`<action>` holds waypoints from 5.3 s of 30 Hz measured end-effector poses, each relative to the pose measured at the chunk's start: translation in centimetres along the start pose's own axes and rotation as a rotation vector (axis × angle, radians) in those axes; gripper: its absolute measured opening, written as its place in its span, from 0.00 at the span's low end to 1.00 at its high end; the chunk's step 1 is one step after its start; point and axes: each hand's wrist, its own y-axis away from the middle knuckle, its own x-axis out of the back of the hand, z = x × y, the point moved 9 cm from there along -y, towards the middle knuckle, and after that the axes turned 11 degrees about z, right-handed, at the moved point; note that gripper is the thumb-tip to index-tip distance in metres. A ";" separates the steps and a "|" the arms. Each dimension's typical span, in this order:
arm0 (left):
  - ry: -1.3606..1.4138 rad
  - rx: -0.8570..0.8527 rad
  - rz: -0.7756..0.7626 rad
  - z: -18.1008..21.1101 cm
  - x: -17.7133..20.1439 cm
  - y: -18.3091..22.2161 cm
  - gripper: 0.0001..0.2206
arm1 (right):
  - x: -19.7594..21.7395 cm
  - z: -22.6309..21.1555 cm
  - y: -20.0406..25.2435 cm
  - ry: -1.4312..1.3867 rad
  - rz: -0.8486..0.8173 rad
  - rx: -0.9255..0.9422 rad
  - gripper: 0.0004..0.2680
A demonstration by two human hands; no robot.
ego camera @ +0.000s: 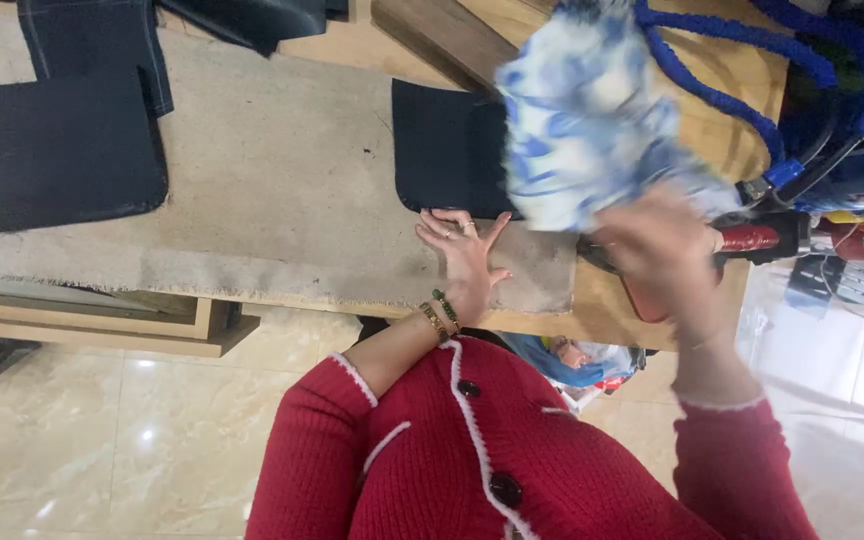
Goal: Ironing various pieces of fabric and organizing them on a workbench in a sewing facility.
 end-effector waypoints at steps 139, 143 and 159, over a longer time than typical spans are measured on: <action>1.128 -0.190 0.601 -21.0 -0.9 -5.6 0.09 | -9.9 -8.5 -8.1 -0.355 -0.781 -0.136 0.26; 1.141 -0.175 0.601 -20.9 -1.2 -5.7 0.08 | -13.1 -9.2 -12.6 -0.371 -0.801 -0.090 0.15; 1.009 -0.257 0.699 -20.9 0.1 -4.9 0.09 | -30.5 -7.8 -17.8 -0.638 -0.814 -0.420 0.10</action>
